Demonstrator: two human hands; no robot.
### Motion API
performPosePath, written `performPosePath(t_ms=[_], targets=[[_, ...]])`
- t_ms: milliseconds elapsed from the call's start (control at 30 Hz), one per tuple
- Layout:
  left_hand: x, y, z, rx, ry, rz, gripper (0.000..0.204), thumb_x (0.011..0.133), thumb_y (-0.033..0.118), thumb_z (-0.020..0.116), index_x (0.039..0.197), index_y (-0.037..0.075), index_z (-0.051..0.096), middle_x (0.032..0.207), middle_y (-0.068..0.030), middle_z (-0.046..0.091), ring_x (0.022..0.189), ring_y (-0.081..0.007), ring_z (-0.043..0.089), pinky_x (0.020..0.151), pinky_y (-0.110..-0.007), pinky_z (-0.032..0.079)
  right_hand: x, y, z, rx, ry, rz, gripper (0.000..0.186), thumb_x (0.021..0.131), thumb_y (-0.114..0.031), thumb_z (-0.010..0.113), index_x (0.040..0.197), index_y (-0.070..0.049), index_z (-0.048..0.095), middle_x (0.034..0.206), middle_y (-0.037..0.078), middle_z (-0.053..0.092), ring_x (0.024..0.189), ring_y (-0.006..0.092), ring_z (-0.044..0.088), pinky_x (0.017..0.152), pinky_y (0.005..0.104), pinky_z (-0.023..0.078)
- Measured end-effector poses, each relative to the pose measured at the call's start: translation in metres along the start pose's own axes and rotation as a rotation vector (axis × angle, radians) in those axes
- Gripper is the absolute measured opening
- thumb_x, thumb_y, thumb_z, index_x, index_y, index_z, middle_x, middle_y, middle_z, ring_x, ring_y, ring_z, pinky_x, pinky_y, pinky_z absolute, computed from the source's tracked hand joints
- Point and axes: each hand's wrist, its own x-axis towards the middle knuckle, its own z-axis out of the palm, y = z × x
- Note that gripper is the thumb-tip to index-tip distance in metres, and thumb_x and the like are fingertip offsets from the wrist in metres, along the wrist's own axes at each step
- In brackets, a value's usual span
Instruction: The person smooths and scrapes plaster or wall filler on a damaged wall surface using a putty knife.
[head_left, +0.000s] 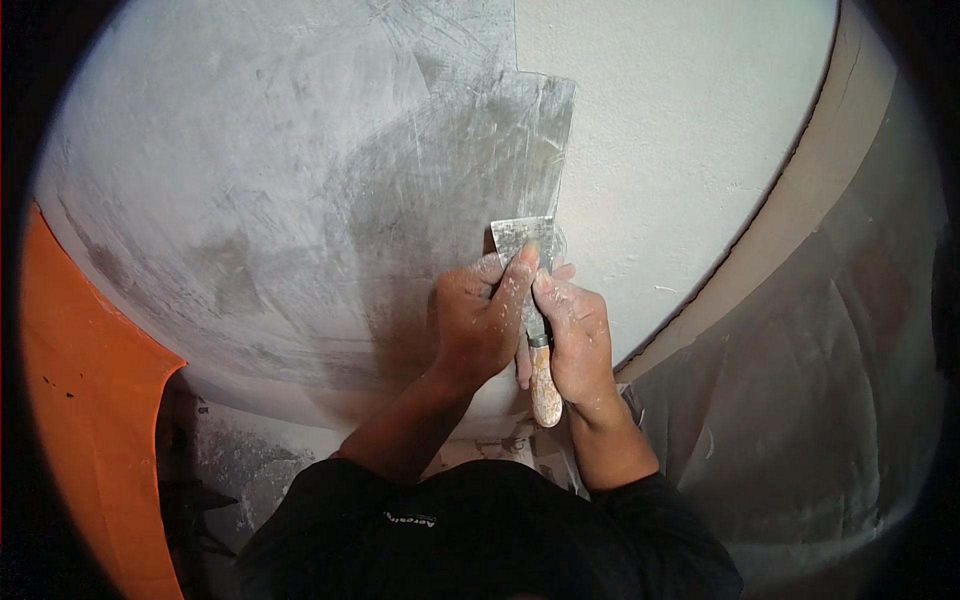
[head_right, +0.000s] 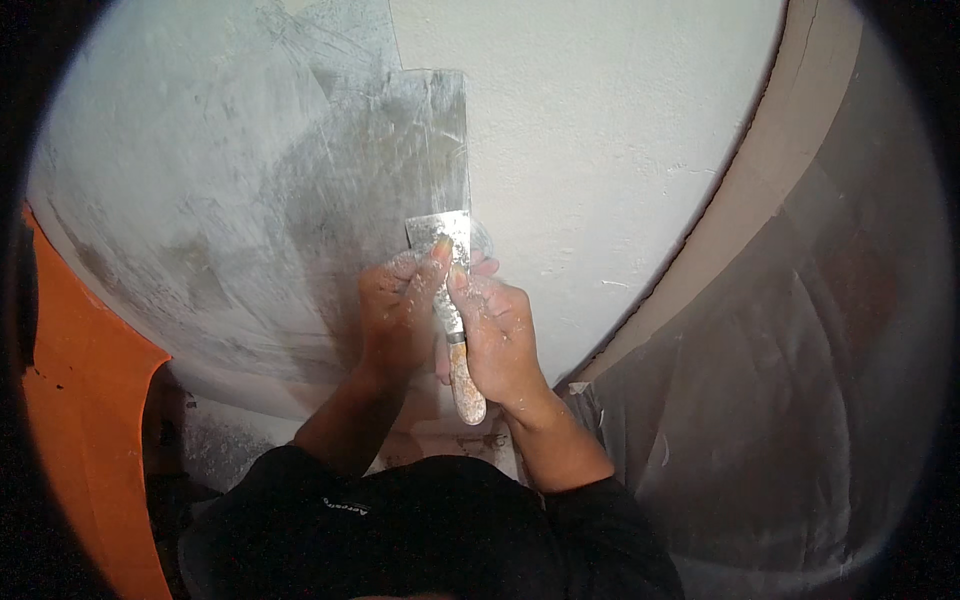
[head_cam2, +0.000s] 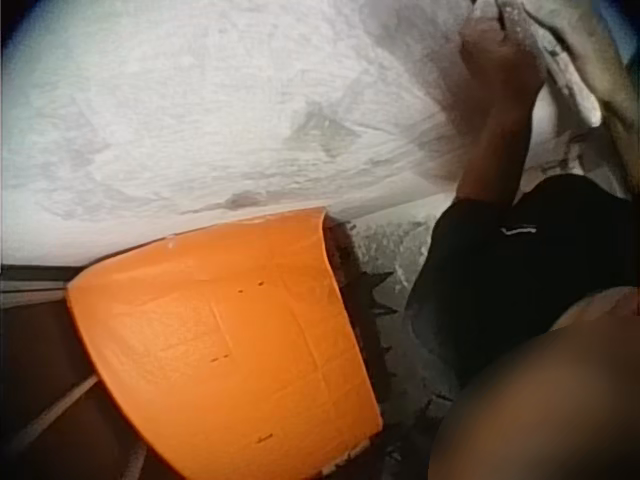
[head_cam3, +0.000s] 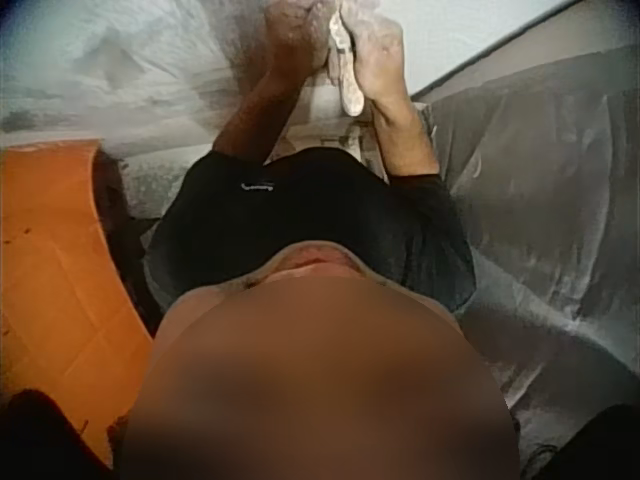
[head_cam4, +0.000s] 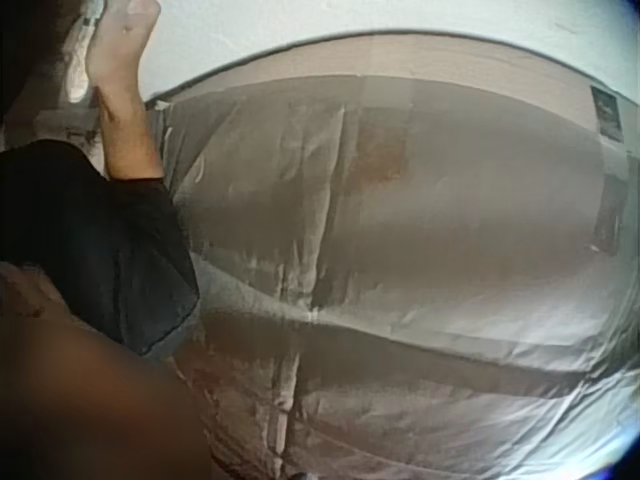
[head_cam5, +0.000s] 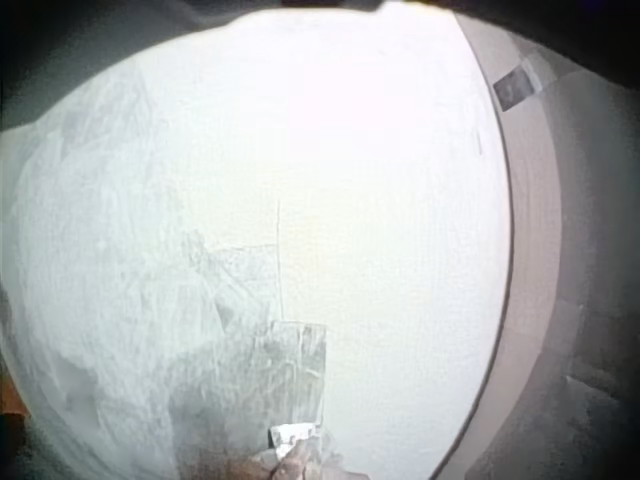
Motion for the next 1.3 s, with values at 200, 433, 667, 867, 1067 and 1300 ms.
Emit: performPosePath(t_ms=[200,433,667,867,1067,1300], targets=[[0.003,-0.01,-0.005,0.06,0.006,-0.032,0.029,0.097,0.012,0.055,0.097,-0.015,0.065,0.089,-0.0218,0.071,0.079,-0.0211,0.07,0.066,-0.03,0.057,0.004,0.013,-0.002,-0.037,-0.009,-0.082,0.036,0.103,-0.025,0.047,0.08,-0.001,0.061,0.052,0.005,0.055,0.037,0.0125,0.05,0.036,0.026,0.037],[0.0,-0.013,-0.006,0.156,0.034,0.062,0.028,0.097,0.013,0.055,0.098,-0.013,0.066,0.088,-0.0206,0.071,0.075,-0.0188,0.069,0.066,-0.028,0.056,0.006,0.012,0.001,-0.009,0.024,-0.055,0.037,0.103,-0.022,0.045,0.079,0.0,0.061,0.053,0.005,0.056,0.039,0.0107,0.05,0.037,0.0244,0.036],[0.001,-0.003,-0.006,0.323,0.045,0.021,0.023,0.097,0.009,0.054,0.097,-0.008,0.069,0.086,-0.0138,0.073,0.073,-0.0129,0.067,0.063,-0.026,0.053,0.012,0.01,-0.002,0.01,-0.065,-0.108,0.037,0.104,-0.023,0.045,0.08,0.001,0.061,0.053,0.006,0.056,0.038,0.0112,0.05,0.036,0.0243,0.037],[0.004,-0.005,-0.005,0.49,0.083,0.013,0.024,0.098,0.011,0.054,0.096,-0.006,0.07,0.086,-0.0131,0.073,0.073,-0.0111,0.066,0.064,-0.026,0.053,0.017,0.007,-0.006,-0.011,-0.079,-0.103,0.037,0.104,-0.024,0.044,0.083,0.001,0.062,0.055,0.007,0.057,0.037,0.0121,0.05,0.035,0.0248,0.038],[-0.014,-0.032,-0.011,0.407,0.076,0.045,0.026,0.098,0.011,0.054,0.094,-0.009,0.069,0.086,-0.0152,0.073,0.075,-0.013,0.068,0.066,-0.027,0.054,0.002,0.033,-0.016,-0.064,-0.057,-0.087,0.033,0.103,-0.02,0.046,0.085,0.001,0.063,0.06,0.005,0.059,0.05,0.0074,0.052,0.045,0.0228,0.041],[-0.054,-0.038,-0.022,0.21,-0.001,-0.017,0.029,0.1,0.019,0.052,0.097,-0.003,0.071,0.076,-0.0089,0.072,0.053,-0.0075,0.059,0.045,-0.024,0.045,-0.049,0.062,-0.025,-0.296,-0.062,0.099,0.02,0.099,-0.019,0.054,0.093,-0.001,0.061,0.07,0.0,0.056,0.062,0.0067,0.052,0.056,0.0211,0.041]])
